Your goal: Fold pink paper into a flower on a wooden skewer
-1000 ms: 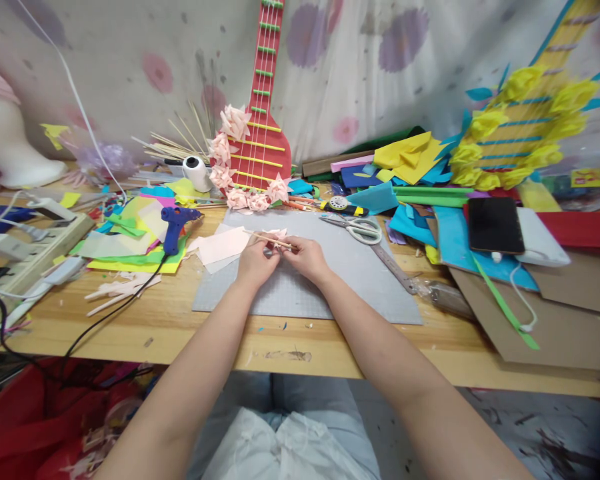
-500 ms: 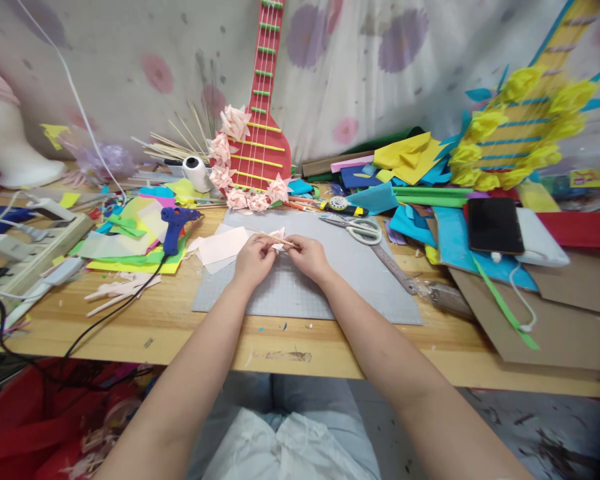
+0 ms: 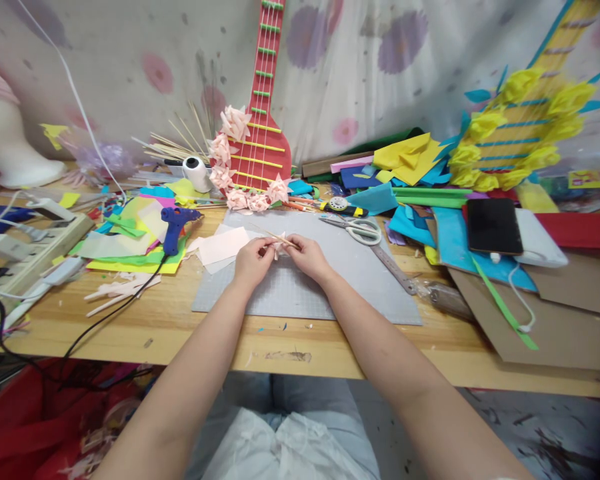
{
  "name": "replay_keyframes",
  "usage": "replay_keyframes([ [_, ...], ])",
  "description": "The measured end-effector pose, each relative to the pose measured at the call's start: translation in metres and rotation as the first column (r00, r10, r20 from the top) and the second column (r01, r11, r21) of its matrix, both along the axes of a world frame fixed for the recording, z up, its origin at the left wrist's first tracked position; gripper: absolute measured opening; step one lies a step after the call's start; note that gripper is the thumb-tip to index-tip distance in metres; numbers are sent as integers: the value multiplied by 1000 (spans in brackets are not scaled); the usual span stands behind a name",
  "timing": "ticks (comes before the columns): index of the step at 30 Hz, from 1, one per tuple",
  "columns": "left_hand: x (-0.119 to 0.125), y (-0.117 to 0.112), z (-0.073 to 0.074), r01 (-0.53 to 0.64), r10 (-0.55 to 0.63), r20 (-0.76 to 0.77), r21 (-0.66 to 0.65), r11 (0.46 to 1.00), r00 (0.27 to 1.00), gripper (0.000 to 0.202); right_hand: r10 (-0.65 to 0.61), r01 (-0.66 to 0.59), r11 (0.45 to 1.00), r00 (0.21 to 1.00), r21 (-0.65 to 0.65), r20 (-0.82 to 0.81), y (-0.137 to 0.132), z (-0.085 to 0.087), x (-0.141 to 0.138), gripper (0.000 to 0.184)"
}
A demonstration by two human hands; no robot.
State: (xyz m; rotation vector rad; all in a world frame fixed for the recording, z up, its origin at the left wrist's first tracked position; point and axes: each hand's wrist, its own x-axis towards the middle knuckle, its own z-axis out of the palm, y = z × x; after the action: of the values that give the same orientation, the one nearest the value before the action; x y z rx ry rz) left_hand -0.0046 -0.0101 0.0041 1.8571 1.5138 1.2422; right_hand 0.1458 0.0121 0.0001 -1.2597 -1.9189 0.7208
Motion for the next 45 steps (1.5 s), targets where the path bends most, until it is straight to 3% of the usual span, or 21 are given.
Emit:
replay_keyframes([
  [10, 0, 1, -1, 38, -37, 50, -22, 999, 998, 32, 5, -6, 999, 999, -39, -44, 6, -6, 3, 21],
  [27, 1, -1, 1, 73, -71, -56, 43, 996, 996, 31, 84, -100, 990, 984, -103, -155, 4, -3, 3, 18],
  [32, 0, -2, 3, -8, 8, -6, 86, 996, 1000, 28, 54, -82, 991, 970, -109, -235, 2, -1, 1, 19],
  [36, 2, -4, 5, -102, 104, -11, 124, 987, 995, 33, -34, 12, 995, 972, -96, -234, 1, -3, -2, 19],
  [42, 4, -1, 3, -48, 54, -155, 41, 998, 986, 7, -49, 6, 990, 953, -143, -300, 1, -5, -7, 18],
  [45, 2, 2, 1, -52, 55, -163, 24, 998, 985, 6, -60, 10, 989, 942, -151, -331, 4, -8, -7, 20],
])
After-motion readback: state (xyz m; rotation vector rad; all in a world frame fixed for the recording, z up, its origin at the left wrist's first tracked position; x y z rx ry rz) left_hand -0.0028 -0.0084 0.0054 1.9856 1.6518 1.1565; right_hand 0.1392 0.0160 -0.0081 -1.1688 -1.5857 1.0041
